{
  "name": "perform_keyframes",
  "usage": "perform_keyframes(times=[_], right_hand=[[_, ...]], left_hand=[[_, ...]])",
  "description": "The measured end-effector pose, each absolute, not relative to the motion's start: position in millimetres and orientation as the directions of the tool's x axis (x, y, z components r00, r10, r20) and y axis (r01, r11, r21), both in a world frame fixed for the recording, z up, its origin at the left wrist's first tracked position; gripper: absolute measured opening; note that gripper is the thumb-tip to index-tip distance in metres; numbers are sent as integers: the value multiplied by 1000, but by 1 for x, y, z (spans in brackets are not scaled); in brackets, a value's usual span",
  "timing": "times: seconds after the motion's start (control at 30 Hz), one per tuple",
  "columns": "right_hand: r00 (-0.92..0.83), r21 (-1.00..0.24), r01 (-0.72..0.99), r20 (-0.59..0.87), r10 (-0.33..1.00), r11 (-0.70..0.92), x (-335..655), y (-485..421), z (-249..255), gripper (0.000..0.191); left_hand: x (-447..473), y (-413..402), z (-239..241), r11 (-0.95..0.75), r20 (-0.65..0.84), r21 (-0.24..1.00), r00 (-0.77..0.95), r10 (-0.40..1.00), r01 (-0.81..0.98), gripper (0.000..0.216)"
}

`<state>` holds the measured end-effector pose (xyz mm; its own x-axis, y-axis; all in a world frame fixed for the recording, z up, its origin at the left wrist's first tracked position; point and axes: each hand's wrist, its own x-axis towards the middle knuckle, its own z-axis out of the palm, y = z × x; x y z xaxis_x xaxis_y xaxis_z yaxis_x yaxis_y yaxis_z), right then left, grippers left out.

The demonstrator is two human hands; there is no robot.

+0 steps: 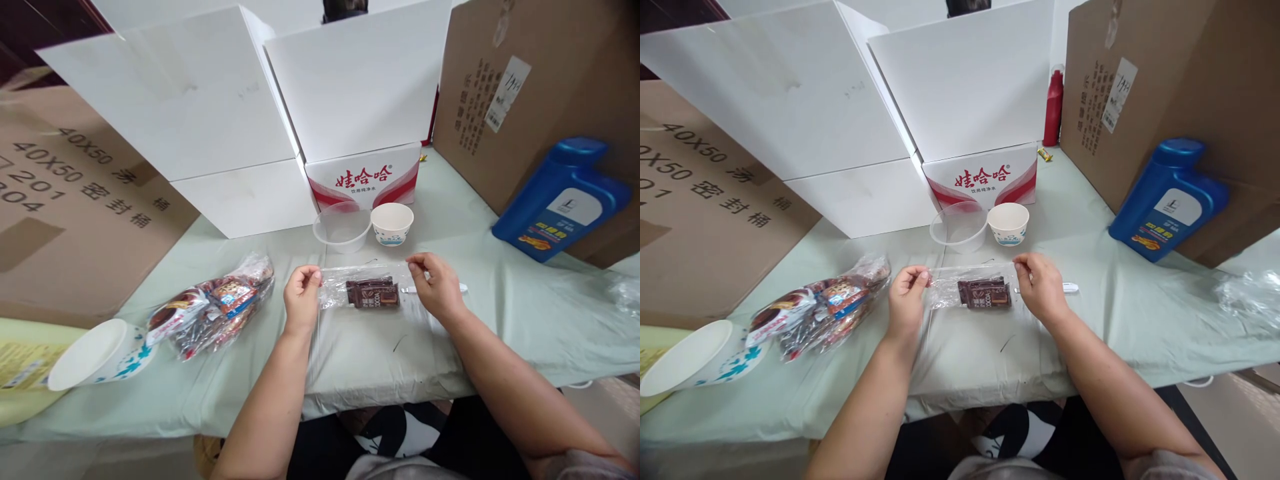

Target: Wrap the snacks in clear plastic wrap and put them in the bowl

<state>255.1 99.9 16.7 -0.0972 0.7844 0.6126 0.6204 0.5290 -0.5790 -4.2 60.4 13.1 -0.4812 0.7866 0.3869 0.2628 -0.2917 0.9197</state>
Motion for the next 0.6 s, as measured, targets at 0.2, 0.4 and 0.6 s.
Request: perform_keyframes(times=[0.2, 0.4, 0.6], right_hand=[[-93, -519, 601, 710, 698, 608, 256, 91, 28, 17], [-80, -414, 766, 697, 712, 492, 261, 103, 24, 19], [-181, -319, 749, 745, 642, 581, 257, 104, 23, 19]], left_hand=[[-1, 53, 20, -399, 490, 871, -558, 669, 286, 17], [-14, 62, 13, -260, 486, 864, -583, 651, 430, 19], [-36, 73, 7, -109, 513, 828, -665, 543, 550, 16]])
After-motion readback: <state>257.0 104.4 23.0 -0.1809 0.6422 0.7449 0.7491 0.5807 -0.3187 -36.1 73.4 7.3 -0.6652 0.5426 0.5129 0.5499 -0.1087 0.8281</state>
